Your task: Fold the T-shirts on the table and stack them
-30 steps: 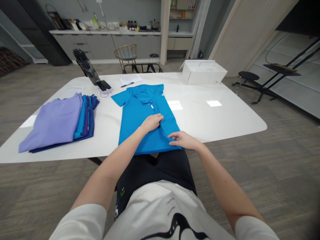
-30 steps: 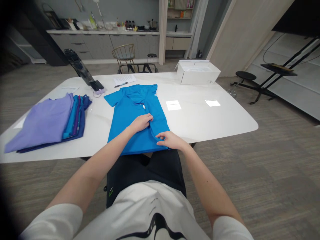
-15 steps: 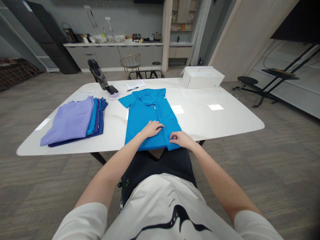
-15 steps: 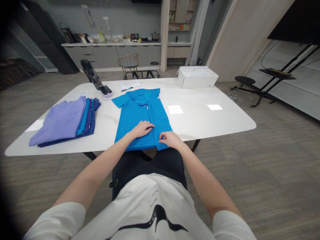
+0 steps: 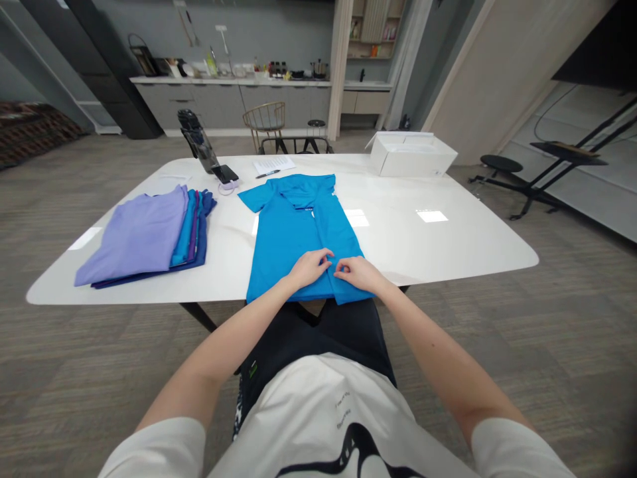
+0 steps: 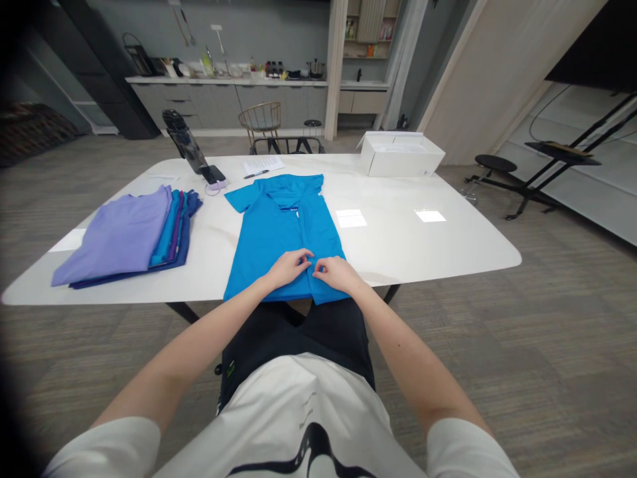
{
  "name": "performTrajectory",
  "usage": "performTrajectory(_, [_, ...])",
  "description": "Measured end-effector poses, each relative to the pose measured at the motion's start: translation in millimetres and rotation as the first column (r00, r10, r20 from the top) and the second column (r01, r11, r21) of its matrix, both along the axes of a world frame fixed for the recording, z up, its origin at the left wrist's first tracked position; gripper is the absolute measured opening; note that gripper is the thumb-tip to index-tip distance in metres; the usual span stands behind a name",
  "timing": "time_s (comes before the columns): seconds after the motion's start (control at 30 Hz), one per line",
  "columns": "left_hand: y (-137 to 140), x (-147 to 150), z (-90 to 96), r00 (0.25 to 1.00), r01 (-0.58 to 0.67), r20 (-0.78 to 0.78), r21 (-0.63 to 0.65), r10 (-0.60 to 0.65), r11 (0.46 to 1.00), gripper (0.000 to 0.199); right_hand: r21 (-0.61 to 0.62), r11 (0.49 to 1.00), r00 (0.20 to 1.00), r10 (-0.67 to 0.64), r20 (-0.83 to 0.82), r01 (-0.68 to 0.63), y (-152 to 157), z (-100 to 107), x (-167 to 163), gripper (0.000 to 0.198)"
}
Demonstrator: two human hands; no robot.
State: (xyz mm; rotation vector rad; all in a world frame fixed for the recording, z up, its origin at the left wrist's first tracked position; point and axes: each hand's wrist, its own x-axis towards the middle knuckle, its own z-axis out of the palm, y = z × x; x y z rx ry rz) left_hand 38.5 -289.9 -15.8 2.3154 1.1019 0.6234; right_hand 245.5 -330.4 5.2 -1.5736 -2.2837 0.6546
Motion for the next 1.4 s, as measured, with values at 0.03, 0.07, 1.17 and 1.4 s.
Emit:
performTrajectory(0.03, [1.1,-0.6,0.5,1.0,-0.024,-0.014,-0.003,0.024,1.0,0.024,0.025,1.0,1.0,-0.015,0.01,0.015,7.0,-1.9,0.8,0.011])
performTrajectory(0.07, [3.4,-1.9,1.1,0.998,-0.052,-0.034,0.004,0.052,0.999,0.024,0.059,0.998,1.0,-0.025,0.017,0.024,14.7,-4.3,1.1,0.013])
performTrajectory(1.17, [310.3,-157.4,-0.4,0.643,-0.607,-0.366,0.291,0.672,0.74,0.038,0.26,0.966,0.994,-0.026,0.11,-0.003,408.9,-26.7,-152.6,0.028])
performTrajectory(1.4, [338.4,-187.5,3.7,0.488,-0.803,-0.411,0.135,0.771,0.58,0.034,0.16,0.983,0.994,-0.096,0.057,0.086,464.2,-33.7,-190.5,0.036])
